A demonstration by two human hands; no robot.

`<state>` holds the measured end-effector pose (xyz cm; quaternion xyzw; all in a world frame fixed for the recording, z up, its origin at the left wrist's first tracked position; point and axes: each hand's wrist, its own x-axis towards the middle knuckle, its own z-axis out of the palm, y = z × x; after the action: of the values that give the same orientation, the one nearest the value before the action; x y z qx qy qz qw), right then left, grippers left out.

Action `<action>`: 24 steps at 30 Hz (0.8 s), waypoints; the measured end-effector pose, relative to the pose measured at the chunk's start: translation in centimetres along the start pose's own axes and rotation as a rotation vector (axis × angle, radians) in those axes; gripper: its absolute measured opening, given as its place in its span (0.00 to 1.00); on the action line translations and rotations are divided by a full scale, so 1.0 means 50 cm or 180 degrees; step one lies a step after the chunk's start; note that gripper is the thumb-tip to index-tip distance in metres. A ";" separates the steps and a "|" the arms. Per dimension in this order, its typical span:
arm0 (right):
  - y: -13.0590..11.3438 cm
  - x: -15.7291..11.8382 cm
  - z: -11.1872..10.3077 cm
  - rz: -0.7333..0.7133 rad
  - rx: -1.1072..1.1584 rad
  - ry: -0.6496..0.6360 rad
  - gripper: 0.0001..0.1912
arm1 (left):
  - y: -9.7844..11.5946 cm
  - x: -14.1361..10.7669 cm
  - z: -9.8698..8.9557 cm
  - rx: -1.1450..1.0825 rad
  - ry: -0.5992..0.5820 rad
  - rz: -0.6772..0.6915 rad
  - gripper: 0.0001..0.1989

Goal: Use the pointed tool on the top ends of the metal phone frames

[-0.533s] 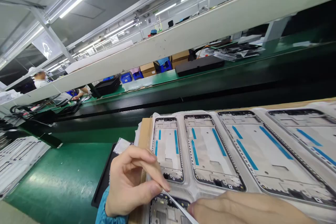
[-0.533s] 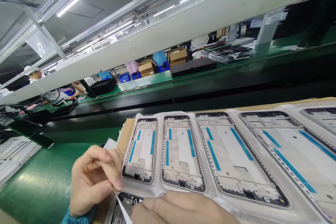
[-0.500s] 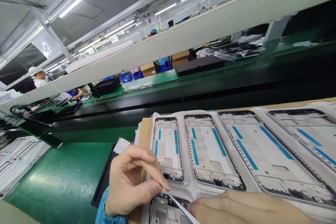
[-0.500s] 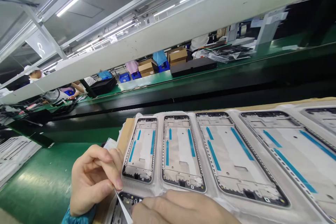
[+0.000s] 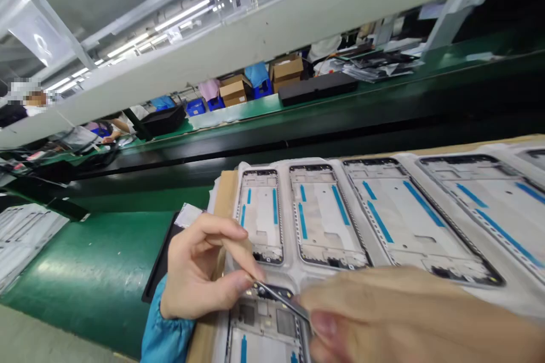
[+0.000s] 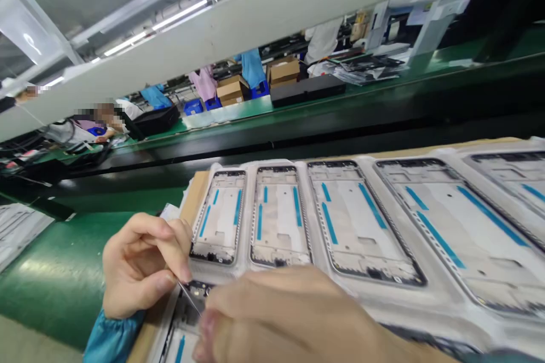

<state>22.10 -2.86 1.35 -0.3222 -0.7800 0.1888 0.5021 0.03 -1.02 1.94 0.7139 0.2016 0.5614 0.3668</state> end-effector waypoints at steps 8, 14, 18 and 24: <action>0.023 0.076 -0.079 0.1116 0.0565 0.0491 0.17 | 0.030 0.009 -0.010 0.0534 0.0079 -0.0384 0.14; 0.074 0.101 -0.099 0.1530 0.1248 0.1013 0.15 | 0.046 0.018 0.003 0.1358 -0.1067 0.0130 0.14; 0.097 0.098 -0.089 0.1658 0.1472 0.0939 0.13 | 0.045 0.011 0.081 0.1678 -0.2494 0.1064 0.14; 0.102 0.094 -0.082 0.1739 0.1515 0.0829 0.14 | 0.012 -0.015 0.188 0.2781 -0.3083 0.2512 0.14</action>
<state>26.08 3.97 3.04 -0.4140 -0.5294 0.4489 0.5889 8.67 -4.75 0.94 0.9799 -0.0482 0.1442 -0.1295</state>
